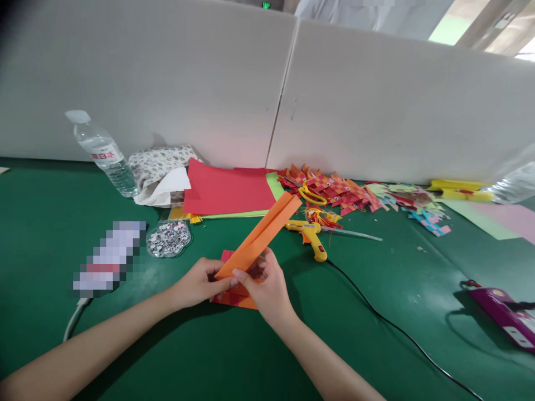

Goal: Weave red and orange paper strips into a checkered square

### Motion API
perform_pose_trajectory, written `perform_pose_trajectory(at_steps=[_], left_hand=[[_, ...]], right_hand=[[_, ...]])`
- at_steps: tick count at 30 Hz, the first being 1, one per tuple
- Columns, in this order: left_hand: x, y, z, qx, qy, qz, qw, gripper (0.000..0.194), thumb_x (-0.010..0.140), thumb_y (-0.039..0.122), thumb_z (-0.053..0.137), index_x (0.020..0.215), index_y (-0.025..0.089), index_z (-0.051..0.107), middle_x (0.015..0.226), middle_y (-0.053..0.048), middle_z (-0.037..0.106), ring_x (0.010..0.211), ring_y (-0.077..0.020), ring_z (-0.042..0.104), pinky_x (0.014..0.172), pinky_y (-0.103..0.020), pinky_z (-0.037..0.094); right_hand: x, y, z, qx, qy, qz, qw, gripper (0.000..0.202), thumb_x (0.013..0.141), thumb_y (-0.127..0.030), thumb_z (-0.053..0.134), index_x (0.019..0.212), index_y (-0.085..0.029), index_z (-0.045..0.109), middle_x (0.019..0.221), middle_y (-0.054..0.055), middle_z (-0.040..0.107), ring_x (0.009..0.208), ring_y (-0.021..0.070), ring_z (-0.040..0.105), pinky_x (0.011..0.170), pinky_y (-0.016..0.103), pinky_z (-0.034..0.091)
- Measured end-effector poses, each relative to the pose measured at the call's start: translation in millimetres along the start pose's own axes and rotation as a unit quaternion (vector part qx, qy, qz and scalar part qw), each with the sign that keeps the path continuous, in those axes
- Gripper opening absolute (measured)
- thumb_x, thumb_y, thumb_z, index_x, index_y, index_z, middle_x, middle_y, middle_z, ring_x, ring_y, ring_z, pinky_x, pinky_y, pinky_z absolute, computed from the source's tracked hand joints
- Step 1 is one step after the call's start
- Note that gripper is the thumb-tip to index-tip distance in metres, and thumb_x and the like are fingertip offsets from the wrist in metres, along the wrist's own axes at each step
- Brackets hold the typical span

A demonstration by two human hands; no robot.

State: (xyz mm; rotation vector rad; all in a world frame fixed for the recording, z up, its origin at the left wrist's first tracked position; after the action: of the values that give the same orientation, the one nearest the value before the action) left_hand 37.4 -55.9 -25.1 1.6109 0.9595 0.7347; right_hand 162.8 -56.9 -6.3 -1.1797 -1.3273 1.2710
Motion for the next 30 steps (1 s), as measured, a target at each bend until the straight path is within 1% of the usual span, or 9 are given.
perform_pose_trajectory(at_steps=[3, 5, 8, 11, 15, 18, 21, 25, 30], left_hand=[[-1, 0, 1.5, -0.010, -0.010, -0.003, 1.000, 0.035, 0.081, 0.044, 0.054, 0.071, 0.011, 0.060, 0.052, 0.003, 0.050, 0.045, -0.0067, 0.042, 0.042, -0.017, 0.031], [-1, 0, 0.7, -0.008, -0.012, -0.003, 1.000, 0.039, 0.083, 0.045, 0.051, 0.066, 0.011, 0.059, 0.047, 0.003, 0.049, 0.043, -0.0064, 0.042, 0.041, -0.017, 0.030], [-2, 3, -2.9, 0.027, -0.001, 0.013, 1.000, 0.039, 0.084, 0.043, 0.050, 0.063, 0.011, 0.059, 0.044, 0.004, 0.044, 0.042, -0.0058, 0.038, 0.041, -0.017, 0.027], [-2, 6, -1.7, 0.058, -0.015, 0.040, 0.997, 0.035, 0.083, 0.039, 0.051, 0.062, 0.012, 0.058, 0.046, 0.005, 0.039, 0.044, -0.0053, 0.033, 0.042, -0.017, 0.024], [-2, 2, -0.1, 0.042, -0.030, 0.020, 0.998, 0.039, 0.081, 0.042, 0.053, 0.055, 0.013, 0.052, 0.044, 0.006, 0.035, 0.043, -0.0050, 0.030, 0.040, -0.017, 0.021], [-3, 1, -0.4, -0.007, -0.032, -0.002, 0.999, 0.040, 0.080, 0.044, 0.054, 0.055, 0.013, 0.051, 0.043, 0.006, 0.038, 0.041, -0.0052, 0.033, 0.040, -0.017, 0.022], [-3, 0, 0.5, -0.056, -0.037, -0.017, 0.998, 0.035, 0.080, 0.042, 0.055, 0.061, 0.012, 0.056, 0.042, 0.006, 0.041, 0.039, -0.0055, 0.036, 0.040, -0.018, 0.025], [-4, -1, 1.1, -0.033, -0.028, -0.026, 0.999, 0.029, 0.078, 0.035, 0.056, 0.061, 0.012, 0.056, 0.045, 0.005, 0.046, 0.041, -0.0060, 0.039, 0.041, -0.018, 0.027], [-3, 0, 0.7, -0.001, -0.026, -0.015, 1.000, 0.027, 0.077, 0.033, 0.059, 0.062, 0.011, 0.058, 0.053, 0.001, 0.055, 0.047, -0.0077, 0.045, 0.044, -0.018, 0.031]], right_hand=[[2, -1, -3, 0.034, 0.019, 0.019, 0.999, 0.047, 0.066, -0.039, 0.074, 0.101, -0.022, 0.047, 0.084, 0.004, 0.068, 0.079, 0.0223, 0.066, 0.072, 0.037, 0.055], [2, -1, -3, 0.051, 0.020, 0.023, 0.998, 0.047, 0.066, -0.038, 0.075, 0.101, -0.022, 0.047, 0.084, 0.004, 0.068, 0.080, 0.0219, 0.066, 0.073, 0.037, 0.055], [1, -1, 0, 0.070, 0.003, 0.022, 0.997, 0.050, 0.063, -0.034, 0.077, 0.104, -0.023, 0.050, 0.087, 0.003, 0.068, 0.083, 0.0217, 0.066, 0.076, 0.038, 0.055], [-1, 1, 4, 0.081, -0.012, 0.035, 0.996, 0.053, 0.059, -0.033, 0.079, 0.104, -0.024, 0.053, 0.083, 0.002, 0.068, 0.080, 0.0225, 0.067, 0.077, 0.039, 0.055], [1, 5, 5, 0.101, -0.030, 0.068, 0.992, 0.055, 0.055, -0.033, 0.081, 0.102, -0.022, 0.055, 0.084, 0.003, 0.070, 0.083, 0.0244, 0.068, 0.079, 0.041, 0.055], [6, 7, -1, 0.097, -0.022, 0.082, 0.992, 0.050, 0.055, -0.032, 0.082, 0.097, -0.020, 0.056, 0.086, 0.003, 0.070, 0.084, 0.0235, 0.067, 0.079, 0.039, 0.054], [12, 6, -12, 0.097, 0.010, 0.068, 0.993, 0.042, 0.058, -0.034, 0.081, 0.088, -0.019, 0.056, 0.085, 0.003, 0.069, 0.081, 0.0208, 0.066, 0.072, 0.034, 0.055], [14, 4, -16, 0.088, 0.031, 0.047, 0.995, 0.049, 0.058, -0.033, 0.081, 0.095, -0.020, 0.051, 0.081, 0.002, 0.068, 0.071, 0.0192, 0.066, 0.061, 0.032, 0.056], [8, 10, -6, 0.058, 0.015, 0.035, 0.998, 0.055, 0.056, -0.029, 0.082, 0.101, -0.022, 0.050, 0.089, 0.004, 0.068, 0.082, 0.0224, 0.067, 0.074, 0.037, 0.056]])
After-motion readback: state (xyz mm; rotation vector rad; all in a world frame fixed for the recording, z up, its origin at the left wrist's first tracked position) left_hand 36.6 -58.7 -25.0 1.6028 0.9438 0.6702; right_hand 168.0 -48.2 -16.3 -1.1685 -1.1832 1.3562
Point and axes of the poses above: each hand's wrist, its own x-axis towards the middle knuckle, its own z-axis out of the palm, y = z × x, the point moved 7 cm from there along x, towards the middle knuckle
